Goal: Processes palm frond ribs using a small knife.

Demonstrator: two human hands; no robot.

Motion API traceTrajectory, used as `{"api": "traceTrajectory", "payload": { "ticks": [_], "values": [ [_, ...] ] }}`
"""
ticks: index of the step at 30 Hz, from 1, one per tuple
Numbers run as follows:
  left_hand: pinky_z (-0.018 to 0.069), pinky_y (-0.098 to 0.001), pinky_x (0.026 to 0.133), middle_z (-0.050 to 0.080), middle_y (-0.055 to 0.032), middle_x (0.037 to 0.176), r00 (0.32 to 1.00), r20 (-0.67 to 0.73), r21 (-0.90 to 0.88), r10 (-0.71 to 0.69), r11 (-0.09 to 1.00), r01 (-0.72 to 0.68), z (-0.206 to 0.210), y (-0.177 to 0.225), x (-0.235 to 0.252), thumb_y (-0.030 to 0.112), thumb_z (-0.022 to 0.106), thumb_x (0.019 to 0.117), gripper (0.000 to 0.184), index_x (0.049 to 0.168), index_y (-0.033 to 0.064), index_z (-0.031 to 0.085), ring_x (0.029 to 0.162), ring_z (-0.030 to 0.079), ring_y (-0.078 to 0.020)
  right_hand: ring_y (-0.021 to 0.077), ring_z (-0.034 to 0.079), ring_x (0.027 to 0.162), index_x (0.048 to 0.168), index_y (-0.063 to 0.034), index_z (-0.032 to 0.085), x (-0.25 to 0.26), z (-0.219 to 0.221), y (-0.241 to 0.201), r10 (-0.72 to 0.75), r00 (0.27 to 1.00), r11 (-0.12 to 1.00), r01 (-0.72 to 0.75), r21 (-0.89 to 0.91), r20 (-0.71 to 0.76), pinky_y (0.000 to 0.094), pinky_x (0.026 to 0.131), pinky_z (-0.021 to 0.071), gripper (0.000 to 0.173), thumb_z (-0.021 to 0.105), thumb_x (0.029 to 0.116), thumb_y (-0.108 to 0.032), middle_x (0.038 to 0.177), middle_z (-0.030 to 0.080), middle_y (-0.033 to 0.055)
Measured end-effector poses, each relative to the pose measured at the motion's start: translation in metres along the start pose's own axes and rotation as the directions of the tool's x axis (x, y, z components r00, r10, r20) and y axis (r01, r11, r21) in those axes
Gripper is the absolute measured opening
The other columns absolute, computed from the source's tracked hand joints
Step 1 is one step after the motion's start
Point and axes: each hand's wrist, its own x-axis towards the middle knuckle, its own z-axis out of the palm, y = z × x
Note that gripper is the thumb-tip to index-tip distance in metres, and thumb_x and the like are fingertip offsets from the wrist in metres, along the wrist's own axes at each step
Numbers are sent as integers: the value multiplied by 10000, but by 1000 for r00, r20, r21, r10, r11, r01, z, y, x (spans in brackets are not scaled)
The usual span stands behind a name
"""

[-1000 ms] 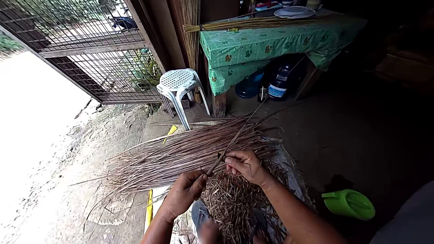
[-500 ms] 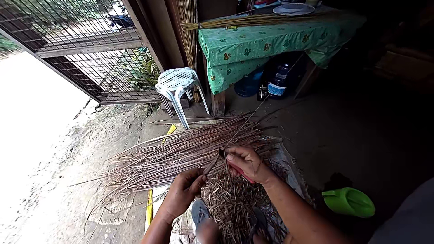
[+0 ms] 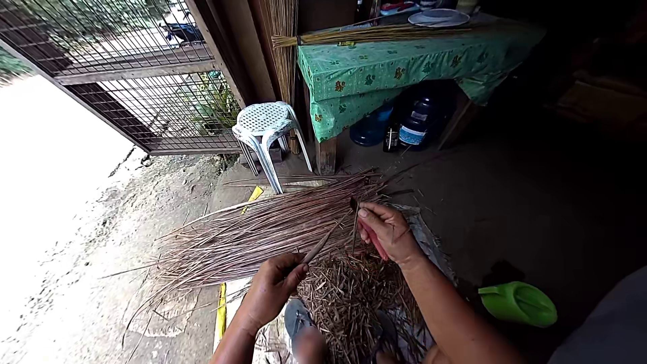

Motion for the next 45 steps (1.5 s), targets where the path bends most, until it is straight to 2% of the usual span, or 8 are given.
{"api": "traceTrajectory", "payload": {
  "ticks": [7, 10, 14, 18, 22, 28, 39, 45],
  "values": [
    [542, -208, 539, 685, 41, 783, 998, 56, 54, -40, 998, 37, 3, 3, 3, 270, 454, 1090, 318, 1182, 63, 678, 568, 610, -45, 89, 619, 578, 1219, 31, 645, -13, 20, 2, 100, 967, 987, -127, 101, 234, 231, 524, 538, 258, 531, 1053, -131, 784, 686, 35],
    [550, -218, 568, 686, 30, 830, 992, 110, 70, -63, 996, 55, 0, 1, 1, 264, 443, 1089, 336, 1274, 66, 641, 608, 623, -54, 88, 600, 543, 1162, 29, 654, -11, 27, 3, 98, 985, 971, -126, 205, 140, 220, 496, 520, 231, 510, 1057, -118, 748, 673, 44],
    [533, -218, 570, 619, 40, 756, 994, 95, 106, -58, 993, 48, 0, -2, 3, 254, 454, 1084, 285, 1187, 78, 652, 591, 588, -47, 104, 591, 525, 1135, 24, 642, -5, 18, 2, 91, 996, 966, -87, 245, -3, 233, 486, 520, 212, 490, 1062, -104, 725, 660, 68],
    [425, -186, 477, 573, 69, 696, 996, 89, 32, -25, 999, 23, -1, 0, 3, 272, 421, 1092, 337, 1196, 77, 676, 508, 475, -17, 92, 623, 566, 1068, 24, 656, -15, 26, 5, 76, 969, 993, -95, 69, 234, 242, 521, 545, 206, 545, 1043, -148, 759, 685, 35],
    [393, -167, 446, 610, 70, 709, 990, 137, -71, 7, 997, 3, -4, 1, 1, 269, 421, 1095, 343, 1180, 69, 686, 485, 450, 1, 46, 623, 582, 1000, 9, 683, -26, 43, 15, 8, 907, 1000, -14, 10, 420, 208, 531, 536, 204, 570, 1043, -155, 762, 697, 4],
    [390, -166, 447, 602, 64, 707, 988, 157, -99, 8, 995, 8, -3, 3, 2, 264, 434, 1096, 336, 1172, 67, 696, 486, 446, 1, 28, 620, 589, 957, 6, 692, -16, 27, 14, -102, 929, 992, 120, -27, 356, 190, 544, 533, 203, 589, 1032, -151, 756, 699, -7],
    [397, -176, 449, 605, 67, 704, 992, 125, -31, -35, 999, 39, -2, 3, 2, 255, 456, 1087, 316, 1185, 83, 702, 483, 451, -5, 43, 617, 567, 973, 9, 701, -5, 9, 11, -67, 967, 990, 95, -107, 245, 196, 526, 533, 199, 569, 1033, -127, 746, 699, -3],
    [417, -180, 459, 615, 64, 702, 992, 102, 15, -73, 997, 72, -5, 1, -1, 243, 471, 1077, 291, 1136, 80, 704, 487, 477, -12, 90, 627, 563, 1007, 17, 672, 7, -13, 4, -46, 999, 995, 44, -91, -12, 232, 529, 549, 183, 542, 1044, -107, 742, 695, 32]
  ]
}}
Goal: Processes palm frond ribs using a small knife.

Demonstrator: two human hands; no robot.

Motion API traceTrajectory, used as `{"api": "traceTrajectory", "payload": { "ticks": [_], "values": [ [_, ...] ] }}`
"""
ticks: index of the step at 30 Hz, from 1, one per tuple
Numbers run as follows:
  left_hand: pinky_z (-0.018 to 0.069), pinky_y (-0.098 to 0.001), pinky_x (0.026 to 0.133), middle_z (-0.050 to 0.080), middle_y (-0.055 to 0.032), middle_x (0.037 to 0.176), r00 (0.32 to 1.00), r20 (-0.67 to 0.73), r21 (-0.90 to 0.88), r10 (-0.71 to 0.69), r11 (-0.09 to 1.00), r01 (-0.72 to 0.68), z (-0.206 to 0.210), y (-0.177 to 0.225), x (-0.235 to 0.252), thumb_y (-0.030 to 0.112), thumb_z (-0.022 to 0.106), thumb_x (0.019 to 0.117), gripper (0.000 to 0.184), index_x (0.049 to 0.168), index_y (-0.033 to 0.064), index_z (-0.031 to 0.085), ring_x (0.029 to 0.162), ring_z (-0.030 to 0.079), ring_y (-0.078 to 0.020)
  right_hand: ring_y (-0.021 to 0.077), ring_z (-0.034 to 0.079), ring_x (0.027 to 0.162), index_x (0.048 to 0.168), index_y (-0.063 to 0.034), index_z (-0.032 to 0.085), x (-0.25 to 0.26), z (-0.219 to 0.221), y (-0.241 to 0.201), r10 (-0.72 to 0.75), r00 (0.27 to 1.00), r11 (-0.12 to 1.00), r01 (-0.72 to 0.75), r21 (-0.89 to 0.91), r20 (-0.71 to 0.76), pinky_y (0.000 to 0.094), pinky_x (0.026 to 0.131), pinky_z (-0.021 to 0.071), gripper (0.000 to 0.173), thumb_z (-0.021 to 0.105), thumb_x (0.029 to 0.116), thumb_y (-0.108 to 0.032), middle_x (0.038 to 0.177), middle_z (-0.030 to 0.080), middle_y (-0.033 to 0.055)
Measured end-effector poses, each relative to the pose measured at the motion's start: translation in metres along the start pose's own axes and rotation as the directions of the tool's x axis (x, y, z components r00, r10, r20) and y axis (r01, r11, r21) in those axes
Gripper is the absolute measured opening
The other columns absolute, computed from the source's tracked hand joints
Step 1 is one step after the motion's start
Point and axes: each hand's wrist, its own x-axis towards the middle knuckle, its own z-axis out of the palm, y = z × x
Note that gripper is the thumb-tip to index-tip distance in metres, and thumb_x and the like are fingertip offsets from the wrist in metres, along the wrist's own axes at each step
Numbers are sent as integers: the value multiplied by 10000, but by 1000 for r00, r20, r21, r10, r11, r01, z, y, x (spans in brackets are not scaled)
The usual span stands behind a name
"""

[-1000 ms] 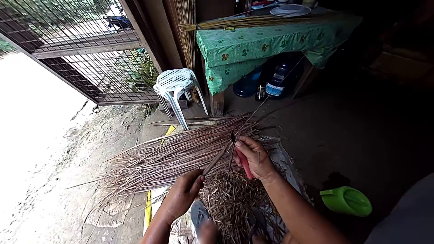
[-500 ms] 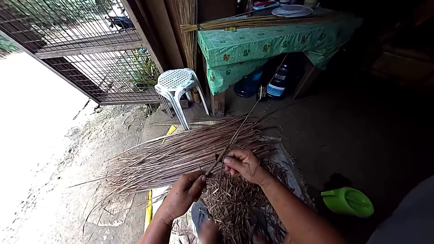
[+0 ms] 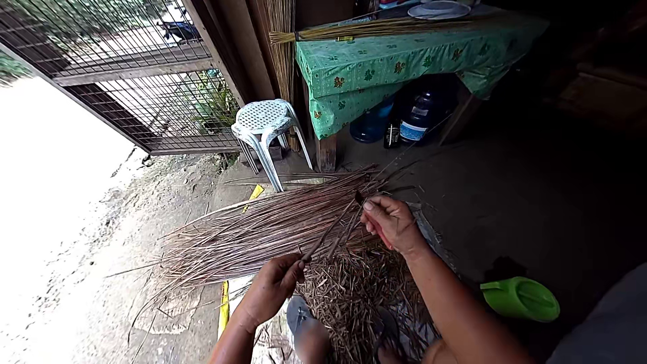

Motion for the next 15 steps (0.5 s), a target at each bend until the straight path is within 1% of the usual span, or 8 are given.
{"api": "traceTrajectory", "payload": {
  "ticks": [3, 5, 7, 11, 13, 15],
  "values": [
    [484, -201, 486, 658, 38, 757, 1000, -13, -22, -21, 1000, 21, 5, 3, 4, 249, 460, 1085, 299, 1180, 66, 677, 513, 543, -41, 107, 640, 582, 1095, 29, 651, -6, 9, -1, 14, 999, 995, -20, 102, 53, 241, 532, 558, 196, 517, 1057, -109, 772, 697, 49],
    [507, -212, 492, 691, 19, 801, 1000, 1, -43, -17, 999, 17, 5, 1, 4, 250, 417, 1094, 332, 1233, 57, 648, 528, 575, -55, 106, 639, 598, 1162, 31, 635, -10, 18, -1, 19, 988, 986, -43, 158, 154, 246, 538, 556, 222, 512, 1060, -123, 798, 695, 43],
    [509, -212, 489, 703, 6, 820, 1000, 11, -76, 10, 997, -9, 4, 1, 2, 248, 378, 1102, 360, 1275, 47, 622, 536, 586, -58, 99, 639, 607, 1200, 36, 623, -16, 30, -2, 44, 963, 983, -90, 162, 266, 245, 546, 556, 242, 531, 1053, -133, 810, 696, 36],
    [494, -204, 479, 716, -1, 847, 998, 18, -97, 57, 994, -55, 2, 2, 2, 264, 378, 1108, 375, 1297, 41, 614, 534, 579, -54, 85, 645, 594, 1149, 26, 642, -27, 47, 1, 90, 919, 979, -152, 135, 383, 230, 533, 556, 216, 551, 1048, -142, 795, 700, 27],
    [477, -190, 472, 714, 2, 853, 997, 25, -105, 75, 992, -72, 2, 2, 2, 266, 377, 1111, 374, 1291, 44, 618, 521, 556, -36, 71, 637, 586, 1118, 21, 652, -29, 50, 5, 47, 914, 982, -116, 150, 402, 219, 522, 546, 199, 549, 1049, -135, 784, 696, 19],
    [458, -181, 460, 712, 3, 840, 996, 31, -140, 85, 987, -80, 1, 2, 1, 271, 380, 1113, 374, 1283, 44, 624, 505, 531, -24, 66, 636, 588, 1126, 27, 667, -28, 49, 7, 4, 923, 985, -69, 155, 384, 217, 525, 550, 211, 555, 1050, -135, 792, 701, 12]
  ]
}}
